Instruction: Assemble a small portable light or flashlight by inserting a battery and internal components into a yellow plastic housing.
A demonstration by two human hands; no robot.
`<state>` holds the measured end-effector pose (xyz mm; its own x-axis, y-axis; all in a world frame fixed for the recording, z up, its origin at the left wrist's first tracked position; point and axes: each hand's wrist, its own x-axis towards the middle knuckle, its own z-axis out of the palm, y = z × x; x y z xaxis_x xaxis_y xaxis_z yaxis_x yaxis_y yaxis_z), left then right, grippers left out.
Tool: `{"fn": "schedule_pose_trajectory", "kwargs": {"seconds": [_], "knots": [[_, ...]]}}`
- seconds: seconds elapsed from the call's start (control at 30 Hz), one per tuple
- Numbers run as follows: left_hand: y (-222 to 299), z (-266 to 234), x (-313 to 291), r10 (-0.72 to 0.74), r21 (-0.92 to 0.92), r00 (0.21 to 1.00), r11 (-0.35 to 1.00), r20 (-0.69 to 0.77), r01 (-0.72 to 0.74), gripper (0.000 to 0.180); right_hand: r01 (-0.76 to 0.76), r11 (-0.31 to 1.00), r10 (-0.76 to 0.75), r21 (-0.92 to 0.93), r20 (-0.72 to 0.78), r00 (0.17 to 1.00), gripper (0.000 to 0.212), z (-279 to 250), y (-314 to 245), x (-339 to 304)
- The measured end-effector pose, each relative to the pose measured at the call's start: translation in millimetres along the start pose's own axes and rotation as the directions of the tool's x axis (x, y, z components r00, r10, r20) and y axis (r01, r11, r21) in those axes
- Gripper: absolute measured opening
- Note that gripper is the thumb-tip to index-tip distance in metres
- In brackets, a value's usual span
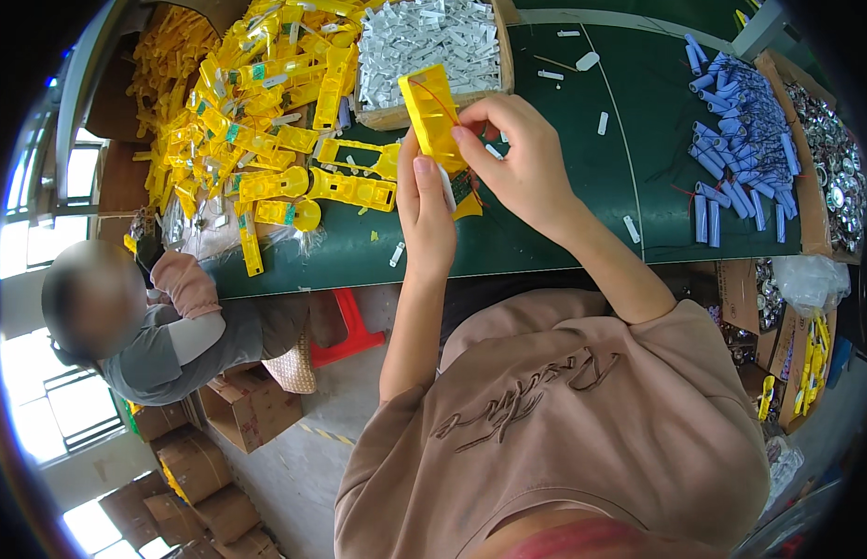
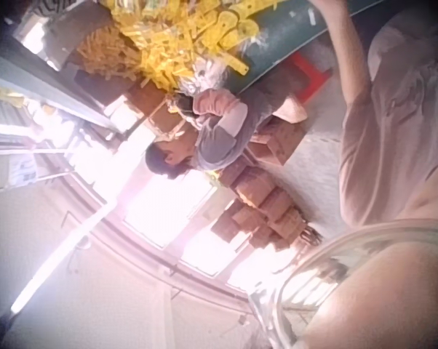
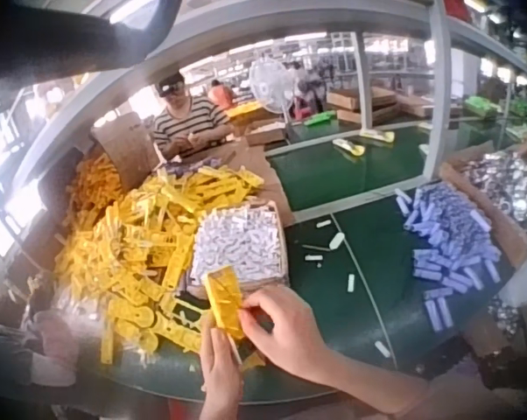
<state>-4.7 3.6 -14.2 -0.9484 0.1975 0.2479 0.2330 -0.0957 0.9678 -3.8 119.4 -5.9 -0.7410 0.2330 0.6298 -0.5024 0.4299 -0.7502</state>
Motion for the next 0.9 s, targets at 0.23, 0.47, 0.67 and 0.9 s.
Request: {"fn": "schedule_pose_trajectory", "kwargs": {"seconds": [0.23, 0.47, 0.67, 0.9], "knots": [[0.4, 7.7, 9.3, -0.105, -0.122, 0.980, 0.989, -0.168, 0.085, 0.040, 0.170, 0.961, -0.181, -0.220, -0.032, 0.983, 0.012, 19.2, 10.8, -7.7], [-2.5, 12.5, 24.4, -0.013, -0.178, 0.996, 0.984, -0.091, -0.003, 0.037, 0.222, 0.956, -0.263, -0.190, -0.232, 0.936, 0.012, 27.8, 13.5, -5.5], [-4.5, 19.7, 40.5, -0.011, -0.265, 0.981, 0.963, -0.194, -0.042, 0.039, 0.050, 0.996, -0.062, -0.075, -0.175, 0.983, 0.011, 26.1, 11.8, 5.6], [-0.2, 17.2, 47.9, -0.011, -0.293, 0.999, 0.956, -0.039, -0.001, 0.043, 0.191, 0.959, -0.231, -0.210, -0.183, 0.956, 0.013, 27.1, 24.3, 11.0]]}}
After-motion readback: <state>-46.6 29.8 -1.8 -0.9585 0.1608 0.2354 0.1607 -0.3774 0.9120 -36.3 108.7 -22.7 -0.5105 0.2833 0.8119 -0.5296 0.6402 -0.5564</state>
